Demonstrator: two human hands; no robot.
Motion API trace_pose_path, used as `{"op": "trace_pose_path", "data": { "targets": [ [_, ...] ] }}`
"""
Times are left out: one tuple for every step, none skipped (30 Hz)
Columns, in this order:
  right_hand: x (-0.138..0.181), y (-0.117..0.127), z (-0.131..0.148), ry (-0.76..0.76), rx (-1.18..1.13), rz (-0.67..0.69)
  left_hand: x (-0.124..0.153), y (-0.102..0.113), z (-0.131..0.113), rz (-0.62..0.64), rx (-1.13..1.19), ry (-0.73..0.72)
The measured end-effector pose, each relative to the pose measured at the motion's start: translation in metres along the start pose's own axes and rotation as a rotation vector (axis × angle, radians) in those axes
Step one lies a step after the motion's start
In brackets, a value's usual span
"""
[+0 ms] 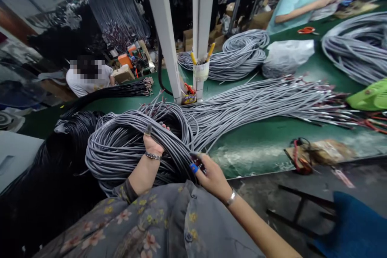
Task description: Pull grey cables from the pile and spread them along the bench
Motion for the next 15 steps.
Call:
{"op": "trace_pose_path", "data": {
  "targets": [
    [0.000,-0.011,0.010,0.023,-0.197,0.087,0.005,-0.005,0.005,0.010,-0.003,0.013],
    [0.001,-0.027,0.019,0.020,-0.405,0.197,0.010,-0.010,0.010,0.026,-0.011,0.022],
    [0.001,-0.045,0.024,-0.039,-0.582,0.324,0.015,-0.014,0.014,0.043,-0.020,0.024],
    [0.001,-0.063,0.026,-0.132,-0.702,0.395,0.020,-0.018,0.019,0.059,-0.024,0.019],
    [-0.001,-0.076,0.024,-0.240,-0.727,0.389,0.025,-0.022,0.022,0.072,-0.028,0.011],
    [-0.003,-0.087,0.021,-0.336,-0.681,0.374,0.029,-0.024,0.026,0.092,-0.033,0.006],
    [-0.006,-0.093,0.018,-0.409,-0.594,0.346,0.033,-0.027,0.029,0.113,-0.042,0.006],
    [-0.008,-0.096,0.016,-0.452,-0.467,0.335,0.036,-0.029,0.032,0.132,-0.060,0.015],
    [-0.010,-0.096,0.015,-0.477,-0.337,0.339,0.038,-0.030,0.035,0.147,-0.083,0.023],
    [-0.012,-0.095,0.015,-0.492,-0.220,0.351,0.039,-0.031,0.037,0.154,-0.111,0.028],
    [-0.011,-0.092,0.015,-0.507,-0.120,0.365,0.040,-0.031,0.038,0.154,-0.138,0.025],
    [-0.010,-0.089,0.015,-0.530,-0.043,0.371,0.040,-0.030,0.038,0.141,-0.162,0.018],
    [-0.008,-0.087,0.014,-0.558,0.004,0.373,0.040,-0.029,0.038,0.125,-0.183,0.011],
    [-0.006,-0.085,0.012,-0.579,0.031,0.361,0.041,-0.028,0.039,0.122,-0.199,0.006],
    [-0.004,-0.083,0.011,-0.583,0.059,0.336,0.042,-0.028,0.039,0.134,-0.211,0.005]
  ]
}}
Point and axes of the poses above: each hand's wrist, its own x-axis away from the middle knuckle, its own y-axis out of the back of the hand, z = x × y, the point moved 5 cm from there along -x, towards the middle knuckle, and after that the axes turned 10 degrees about y, right-handed, at the moved point
